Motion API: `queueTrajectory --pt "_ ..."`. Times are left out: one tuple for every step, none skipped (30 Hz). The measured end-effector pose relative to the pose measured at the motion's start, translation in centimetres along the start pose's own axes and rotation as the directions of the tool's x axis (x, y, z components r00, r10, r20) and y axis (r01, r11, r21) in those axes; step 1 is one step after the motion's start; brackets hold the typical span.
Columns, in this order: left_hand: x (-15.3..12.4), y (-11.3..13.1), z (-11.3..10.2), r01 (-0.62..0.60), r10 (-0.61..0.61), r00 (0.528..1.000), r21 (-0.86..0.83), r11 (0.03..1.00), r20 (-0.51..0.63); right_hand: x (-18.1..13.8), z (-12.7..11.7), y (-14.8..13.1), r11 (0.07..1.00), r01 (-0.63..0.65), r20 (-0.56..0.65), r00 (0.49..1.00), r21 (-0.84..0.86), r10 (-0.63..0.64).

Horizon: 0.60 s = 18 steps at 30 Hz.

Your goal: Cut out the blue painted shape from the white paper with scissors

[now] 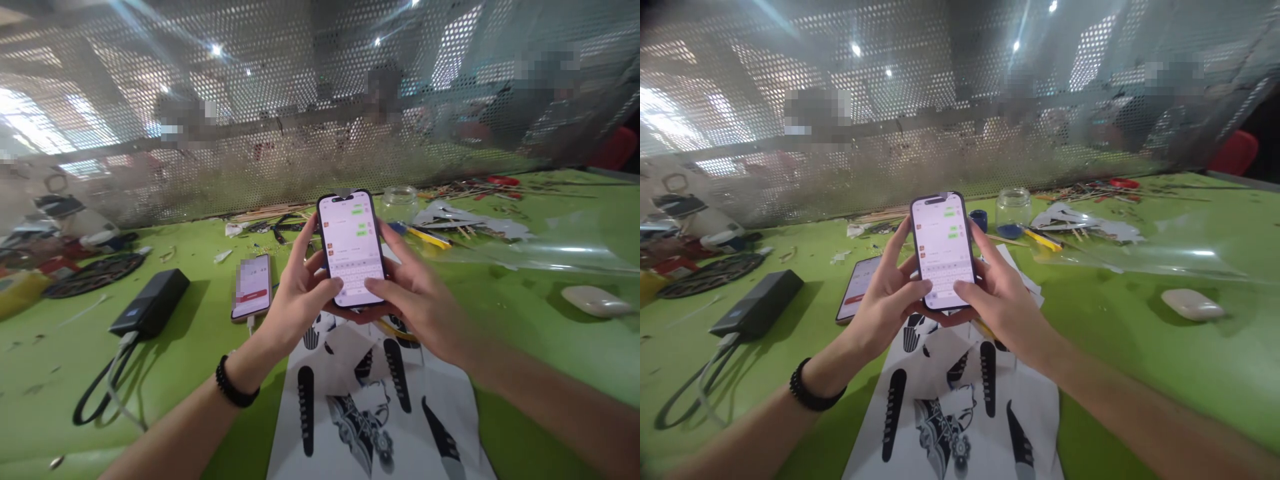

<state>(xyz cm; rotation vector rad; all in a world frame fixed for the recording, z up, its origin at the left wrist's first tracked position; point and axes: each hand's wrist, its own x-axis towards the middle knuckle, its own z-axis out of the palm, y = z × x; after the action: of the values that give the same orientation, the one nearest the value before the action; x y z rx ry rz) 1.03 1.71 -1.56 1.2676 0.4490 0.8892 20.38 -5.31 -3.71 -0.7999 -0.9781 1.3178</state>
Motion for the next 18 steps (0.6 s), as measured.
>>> queueTrajectory --pt "-0.05 0.03 0.05 0.003 -0.003 1.0 -0.002 1.0 0.011 0.05 0.02 -0.01 1.0 0.002 -0.018 1.0 -0.023 -0.003" --pt "-0.1 0.06 0.13 0.008 -0.007 1.0 -0.001 1.0 0.025 0.11 0.04 -0.04 0.999 0.007 -0.038 0.999 -0.048 -0.009" --pt "-0.14 0.09 0.22 0.008 -0.008 0.999 0.001 1.0 0.039 0.17 0.07 -0.08 0.997 0.012 -0.054 0.998 -0.071 -0.016" --pt "-0.18 0.12 0.31 0.006 -0.006 0.999 0.003 1.0 0.049 0.22 0.11 -0.13 0.996 0.018 -0.062 0.998 -0.087 -0.024" --pt "-0.21 0.15 0.4 0.001 -0.002 0.999 0.006 1.0 0.054 0.26 0.16 -0.19 0.995 0.026 -0.065 0.997 -0.094 -0.032" --pt "-0.24 0.17 0.48 -0.004 0.004 0.999 0.01 1.0 0.053 0.29 0.21 -0.26 0.995 0.031 -0.061 0.997 -0.092 -0.037" --pt "-0.26 0.19 0.53 -0.008 0.007 0.999 0.015 1.0 0.05 0.29 0.26 -0.32 0.996 0.037 -0.057 0.998 -0.084 -0.041" --pt "-0.28 0.2 0.57 -0.01 0.009 0.999 0.022 1.0 0.047 0.27 0.31 -0.37 0.996 0.04 -0.058 0.997 -0.076 -0.044" --pt "-0.3 0.2 0.59 -0.012 0.011 0.999 0.031 0.999 0.047 0.24 0.34 -0.41 0.997 0.041 -0.065 0.997 -0.072 -0.046" --pt "-0.32 0.2 0.59 -0.015 0.013 0.999 0.039 0.999 0.049 0.18 0.36 -0.43 0.997 0.041 -0.077 0.996 -0.072 -0.047" --pt "-0.33 0.2 0.59 -0.016 0.014 0.999 0.045 0.999 0.051 0.12 0.37 -0.43 0.997 0.041 -0.087 0.995 -0.073 -0.047" --pt "-0.33 0.21 0.59 -0.017 0.014 0.999 0.049 0.999 0.049 0.05 0.36 -0.43 0.997 0.038 -0.088 0.995 -0.068 -0.044" --pt "-0.32 0.22 0.59 -0.015 0.013 0.999 0.051 0.999 0.042 -0.03 0.33 -0.42 0.998 0.034 -0.078 0.996 -0.058 -0.038" --pt "-0.31 0.23 0.59 -0.014 0.012 0.999 0.052 0.999 0.029 -0.11 0.29 -0.41 0.999 0.026 -0.058 0.998 -0.045 -0.029" --pt "-0.29 0.25 0.6 -0.009 0.009 1.0 0.05 0.999 0.016 -0.18 0.25 -0.41 0.999 0.024 -0.036 0.999 -0.034 -0.025" --pt "-0.27 0.26 0.6 -0.006 0.005 1.0 0.047 0.999 0.006 -0.23 0.21 -0.42 0.999 0.024 -0.02 1.0 -0.029 -0.024" --pt "-0.26 0.27 0.61 -0.003 0.003 1.0 0.043 0.999 0.002 -0.27 0.18 -0.44 0.999 0.026 -0.012 1.0 -0.033 -0.026" --pt "-0.26 0.27 0.62 -0.001 0.0 1.0 0.04 0.999 0.005 -0.29 0.15 -0.46 0.998 0.029 -0.015 0.999 -0.048 -0.03"
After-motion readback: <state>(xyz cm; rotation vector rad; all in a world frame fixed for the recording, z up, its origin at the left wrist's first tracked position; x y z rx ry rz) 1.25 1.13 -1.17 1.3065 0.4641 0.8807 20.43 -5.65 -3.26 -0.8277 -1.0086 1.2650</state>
